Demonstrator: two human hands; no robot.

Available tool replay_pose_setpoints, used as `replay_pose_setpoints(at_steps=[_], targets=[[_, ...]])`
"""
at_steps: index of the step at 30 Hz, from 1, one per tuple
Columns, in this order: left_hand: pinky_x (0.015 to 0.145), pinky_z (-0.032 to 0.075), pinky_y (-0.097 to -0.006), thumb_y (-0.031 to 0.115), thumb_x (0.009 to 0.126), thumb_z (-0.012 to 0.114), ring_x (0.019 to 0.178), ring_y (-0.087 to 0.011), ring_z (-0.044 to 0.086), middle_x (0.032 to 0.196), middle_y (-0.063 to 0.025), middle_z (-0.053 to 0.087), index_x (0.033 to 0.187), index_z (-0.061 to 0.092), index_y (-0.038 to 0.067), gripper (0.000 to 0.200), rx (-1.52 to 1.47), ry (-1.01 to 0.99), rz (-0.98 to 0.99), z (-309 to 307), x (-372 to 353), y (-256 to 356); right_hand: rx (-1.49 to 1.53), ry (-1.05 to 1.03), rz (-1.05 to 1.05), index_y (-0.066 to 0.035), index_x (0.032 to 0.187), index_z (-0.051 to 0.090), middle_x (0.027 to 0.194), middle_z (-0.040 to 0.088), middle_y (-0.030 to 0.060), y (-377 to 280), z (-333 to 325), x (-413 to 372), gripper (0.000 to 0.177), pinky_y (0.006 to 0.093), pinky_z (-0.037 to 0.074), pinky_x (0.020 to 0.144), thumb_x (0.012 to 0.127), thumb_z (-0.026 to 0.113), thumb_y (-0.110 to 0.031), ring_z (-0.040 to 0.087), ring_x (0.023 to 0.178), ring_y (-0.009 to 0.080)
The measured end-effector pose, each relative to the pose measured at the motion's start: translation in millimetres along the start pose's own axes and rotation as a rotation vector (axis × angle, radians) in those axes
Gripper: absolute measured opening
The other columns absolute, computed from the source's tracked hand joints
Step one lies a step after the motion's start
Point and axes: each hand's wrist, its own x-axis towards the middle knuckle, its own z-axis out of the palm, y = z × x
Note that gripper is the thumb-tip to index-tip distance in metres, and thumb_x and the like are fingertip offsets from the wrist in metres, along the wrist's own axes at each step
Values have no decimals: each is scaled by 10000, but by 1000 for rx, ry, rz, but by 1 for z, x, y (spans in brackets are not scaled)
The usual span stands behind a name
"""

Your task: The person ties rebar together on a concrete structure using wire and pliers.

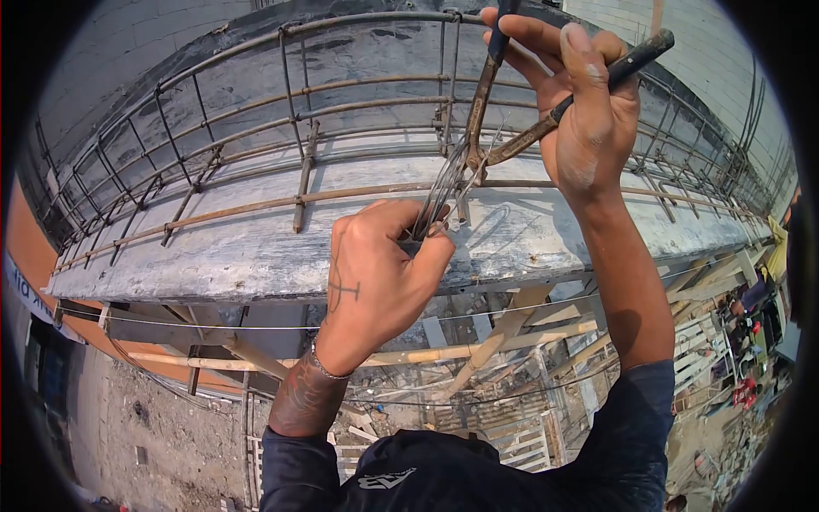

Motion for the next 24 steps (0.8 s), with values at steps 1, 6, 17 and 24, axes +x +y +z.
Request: replay_pose_setpoints(at_steps=[1,6,17,24], targets=[[495,382,-367,121,749,640,477,-280,488,567,-165,510,714,620,-50,176,-7,14,38,1,1,-1,23,36,16,-104,1086,597,1046,671,164,-3,6,0,177,554,510,947,999,443,-108,637,1068,350],[498,388,-366,125,747,642,478,-264,498,570,-163,520,720,627,-52,179,-7,-8,-40,-2,-1,2,67,56,-19,-104,1057,614,1026,673,166,-4,6,0,223,562,501,957,991,406,-58,626,1090,365],[508,418,-372,140,741,637,497,-304,548,590,-188,554,728,643,-47,188,-41,-3,-92,-3,-1,6,257,-95,-167,-129,1079,633,1022,680,154,16,14,5,243,576,485,971,972,431,-49,594,1134,419],[558,465,-304,119,776,628,578,-189,591,655,-134,624,826,671,-56,186,10,-88,-133,-5,-2,7,160,-61,30,-116,1056,639,968,677,143,2,25,-5,237,560,493,969,973,427,-48,600,1115,417]])
